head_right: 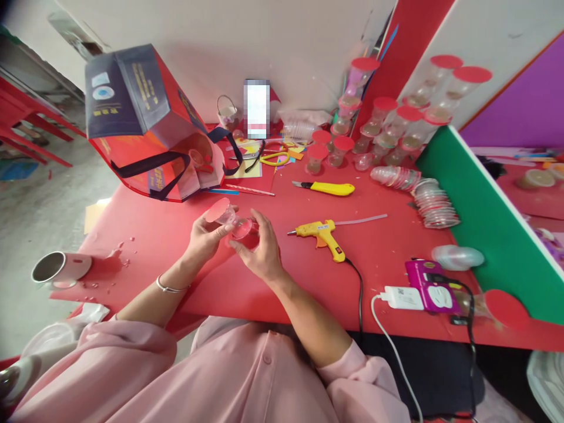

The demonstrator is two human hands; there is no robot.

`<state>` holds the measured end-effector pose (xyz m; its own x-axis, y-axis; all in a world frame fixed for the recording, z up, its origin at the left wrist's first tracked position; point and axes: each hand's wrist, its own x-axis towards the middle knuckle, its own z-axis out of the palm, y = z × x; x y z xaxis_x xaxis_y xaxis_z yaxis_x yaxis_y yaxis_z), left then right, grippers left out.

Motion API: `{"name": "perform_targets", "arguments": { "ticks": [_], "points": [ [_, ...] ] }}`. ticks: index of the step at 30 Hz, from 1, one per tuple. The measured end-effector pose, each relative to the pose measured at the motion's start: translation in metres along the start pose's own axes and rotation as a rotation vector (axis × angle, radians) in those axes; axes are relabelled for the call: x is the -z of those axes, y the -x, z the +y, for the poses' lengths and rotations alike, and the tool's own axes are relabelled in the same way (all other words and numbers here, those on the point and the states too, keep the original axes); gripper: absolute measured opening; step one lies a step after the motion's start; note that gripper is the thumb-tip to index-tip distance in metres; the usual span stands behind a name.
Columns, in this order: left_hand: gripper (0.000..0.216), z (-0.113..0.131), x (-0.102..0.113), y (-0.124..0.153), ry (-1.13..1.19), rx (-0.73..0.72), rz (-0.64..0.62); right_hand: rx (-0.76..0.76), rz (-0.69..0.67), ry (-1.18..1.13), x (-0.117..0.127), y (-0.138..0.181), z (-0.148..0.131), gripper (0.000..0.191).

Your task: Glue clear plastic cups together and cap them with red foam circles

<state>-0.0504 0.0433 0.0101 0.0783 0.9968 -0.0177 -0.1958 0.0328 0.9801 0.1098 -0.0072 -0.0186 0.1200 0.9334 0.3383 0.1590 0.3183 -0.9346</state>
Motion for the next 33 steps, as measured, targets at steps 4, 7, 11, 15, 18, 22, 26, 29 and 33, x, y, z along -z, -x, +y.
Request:
{"name": "perform_targets", "arguments": {
  "ticks": [4,7,11,15,18,22,26,29,33],
  "points": [
    [0.053,-0.002,0.000,-0.001,-0.066,-0.041,0.042,0.044,0.018,0.022,0.002,0.000,-0.002,0.081],
    [0.051,-0.007,0.003,-0.002,-0.193,-0.090,0.034,0.072,0.045,0.062,0.005,0.000,-0.006,0.078],
    [0.051,-0.017,0.006,-0.004,-0.328,-0.191,0.006,0.169,0.070,0.195,0.011,-0.004,-0.012,0.087],
    [0.053,-0.027,0.004,-0.003,-0.373,-0.271,-0.070,0.256,0.064,0.284,0.014,-0.012,-0.023,0.096],
    [0.054,-0.028,0.000,-0.001,-0.387,-0.302,-0.108,0.254,0.010,0.332,0.014,-0.017,-0.030,0.090],
    [0.051,-0.023,-0.006,0.001,-0.411,-0.338,-0.129,0.216,-0.031,0.363,0.015,-0.019,-0.035,0.081],
    [0.052,-0.024,-0.008,0.001,-0.386,-0.355,-0.118,0.209,-0.035,0.376,0.017,-0.020,-0.040,0.081],
    [0.056,-0.028,-0.009,0.002,-0.393,-0.355,-0.108,0.223,-0.051,0.398,0.020,-0.023,-0.045,0.080],
    [0.053,-0.028,-0.013,-0.002,-0.435,-0.372,-0.134,0.206,-0.060,0.437,0.028,-0.029,-0.050,0.068]
  ]
}}
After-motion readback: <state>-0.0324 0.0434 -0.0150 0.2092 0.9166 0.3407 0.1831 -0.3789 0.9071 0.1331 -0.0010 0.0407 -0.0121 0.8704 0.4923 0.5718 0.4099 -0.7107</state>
